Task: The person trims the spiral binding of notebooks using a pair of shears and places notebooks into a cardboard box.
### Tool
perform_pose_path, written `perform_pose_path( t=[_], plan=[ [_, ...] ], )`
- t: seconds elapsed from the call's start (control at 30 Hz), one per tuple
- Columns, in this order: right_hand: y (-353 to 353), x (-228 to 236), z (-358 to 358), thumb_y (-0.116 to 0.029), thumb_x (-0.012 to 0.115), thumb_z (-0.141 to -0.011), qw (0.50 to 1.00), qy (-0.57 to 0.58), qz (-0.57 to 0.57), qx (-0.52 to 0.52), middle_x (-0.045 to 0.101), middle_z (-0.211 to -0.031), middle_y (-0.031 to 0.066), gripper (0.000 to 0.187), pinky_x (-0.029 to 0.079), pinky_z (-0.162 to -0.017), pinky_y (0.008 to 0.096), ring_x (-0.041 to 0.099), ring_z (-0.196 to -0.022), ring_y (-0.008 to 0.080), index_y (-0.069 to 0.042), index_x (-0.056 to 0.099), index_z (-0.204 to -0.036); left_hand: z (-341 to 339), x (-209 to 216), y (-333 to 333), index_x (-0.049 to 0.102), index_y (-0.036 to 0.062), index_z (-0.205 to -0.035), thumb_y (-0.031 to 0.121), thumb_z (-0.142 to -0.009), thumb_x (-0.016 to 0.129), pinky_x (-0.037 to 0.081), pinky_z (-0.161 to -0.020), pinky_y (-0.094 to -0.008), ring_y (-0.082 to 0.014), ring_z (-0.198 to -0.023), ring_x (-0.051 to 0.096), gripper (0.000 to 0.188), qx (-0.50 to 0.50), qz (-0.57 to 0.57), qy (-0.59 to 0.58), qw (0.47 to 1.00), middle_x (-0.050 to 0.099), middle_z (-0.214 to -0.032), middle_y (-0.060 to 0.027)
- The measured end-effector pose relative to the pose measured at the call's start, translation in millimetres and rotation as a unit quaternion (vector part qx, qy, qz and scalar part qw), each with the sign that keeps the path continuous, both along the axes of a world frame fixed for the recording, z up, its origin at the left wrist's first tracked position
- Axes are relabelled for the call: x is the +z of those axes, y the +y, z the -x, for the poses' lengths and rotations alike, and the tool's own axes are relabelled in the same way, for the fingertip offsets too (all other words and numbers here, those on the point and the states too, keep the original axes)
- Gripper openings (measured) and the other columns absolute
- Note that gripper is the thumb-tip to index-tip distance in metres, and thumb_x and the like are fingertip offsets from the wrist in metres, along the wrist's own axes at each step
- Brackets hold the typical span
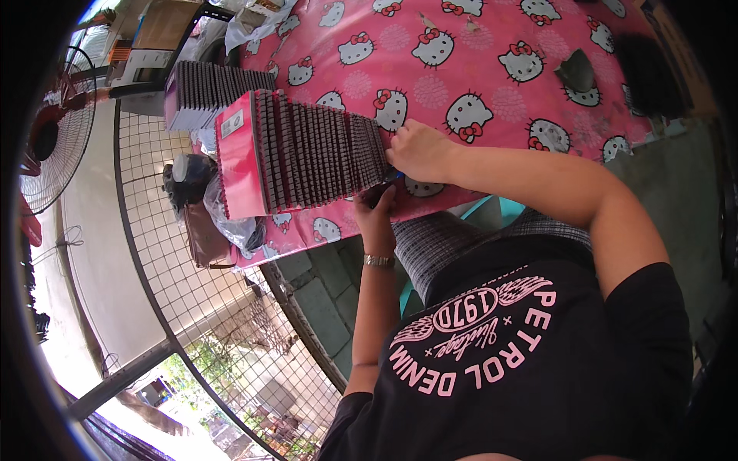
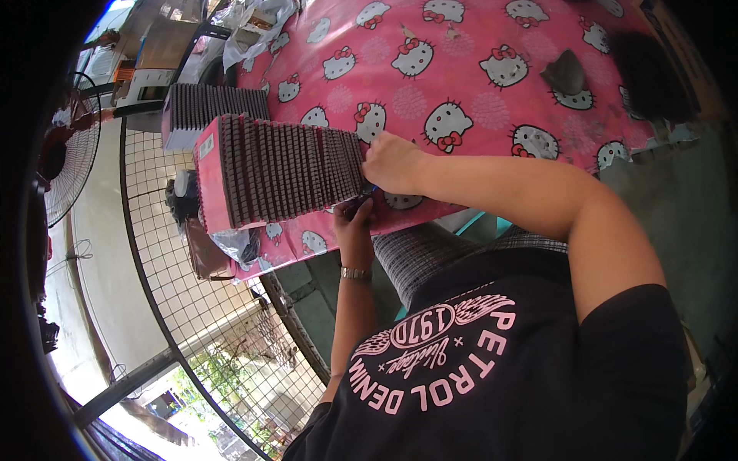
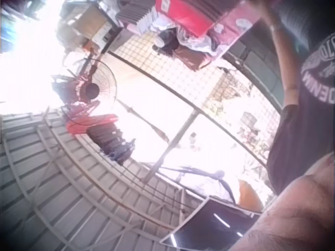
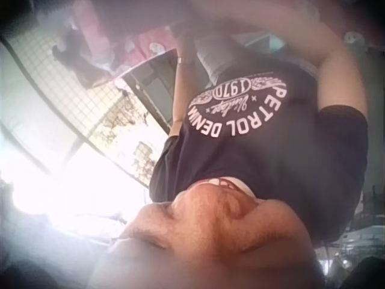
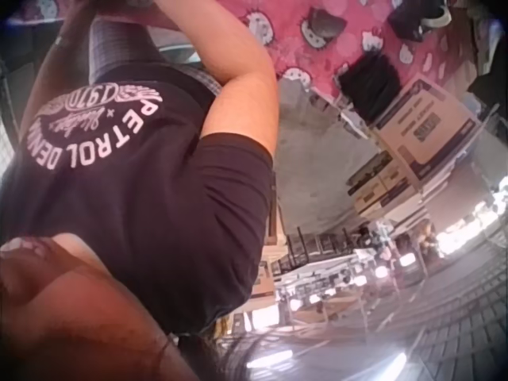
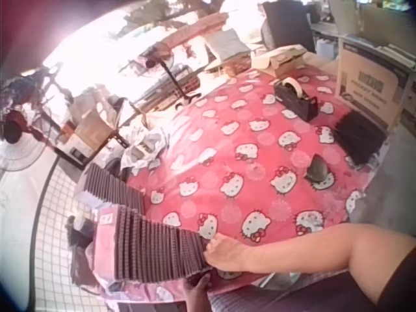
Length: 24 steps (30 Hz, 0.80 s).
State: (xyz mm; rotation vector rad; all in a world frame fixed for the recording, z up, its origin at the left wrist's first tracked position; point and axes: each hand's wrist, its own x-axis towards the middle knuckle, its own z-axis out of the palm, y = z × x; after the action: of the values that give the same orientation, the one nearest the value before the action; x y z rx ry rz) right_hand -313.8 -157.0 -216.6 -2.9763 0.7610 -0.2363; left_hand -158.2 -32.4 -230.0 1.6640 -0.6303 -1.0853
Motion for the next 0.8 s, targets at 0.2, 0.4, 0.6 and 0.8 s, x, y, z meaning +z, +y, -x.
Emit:
perform_pose_path(
  t=[0.2,0.4,0.6,0.8],
  plan=[
    [-3,-4,14,-0.019,0.057,-0.085,0.996,-0.037,-0.067,-0.036,0.066,-0.082,0.0065,0.014,0.047,-0.079,0.0382,0.066,-0.086,0.025,-0.008,0.065,-0.085,-7,-8,5,0.055,0.0066,-0.097,0.005,-0.085,0.074,0.046,-0.055,-0.0242,-0.0104,-0.063,0.058,0.022,0.033,0.001,0.042,0.999,0.064,-0.082,-0.0019],
    [5,-9,1,-0.017,0.057,-0.083,0.994,-0.077,0.075,-0.011,0.067,-0.083,0.0081,0.013,0.048,-0.08,0.039,0.065,-0.092,0.0249,-0.007,0.065,-0.087,-1,-4,-1,0.054,0.0054,-0.096,0.005,-0.083,0.076,0.046,-0.05,-0.0249,-0.0112,-0.06,0.06,0.025,0.017,-0.027,-0.03,0.999,0.064,-0.08,-0.0033],
    [-2,5,4,-0.018,0.056,-0.085,0.985,0.087,-0.136,-0.054,0.067,-0.091,0.0069,0.016,0.047,-0.083,0.0404,0.063,-0.097,0.0226,-0.008,0.067,-0.089,-5,-8,0,0.057,0.0028,-0.101,0.005,-0.082,0.077,0.046,-0.049,-0.0244,-0.0112,-0.056,0.059,0.028,0.025,-0.037,-0.017,0.999,0.067,-0.081,-0.0054],
    [0,-2,4,-0.018,0.055,-0.085,0.993,-0.047,0.106,0.01,0.07,-0.087,0.0095,0.017,0.047,-0.079,0.0385,0.066,-0.088,0.0248,-0.007,0.068,-0.087,0,-13,-4,0.054,-0.0008,-0.103,0.013,-0.079,0.081,0.051,-0.053,-0.0323,-0.0202,-0.061,0.065,0.038,0.004,-0.025,-0.096,0.995,0.068,-0.083,-0.0108]
  ],
)
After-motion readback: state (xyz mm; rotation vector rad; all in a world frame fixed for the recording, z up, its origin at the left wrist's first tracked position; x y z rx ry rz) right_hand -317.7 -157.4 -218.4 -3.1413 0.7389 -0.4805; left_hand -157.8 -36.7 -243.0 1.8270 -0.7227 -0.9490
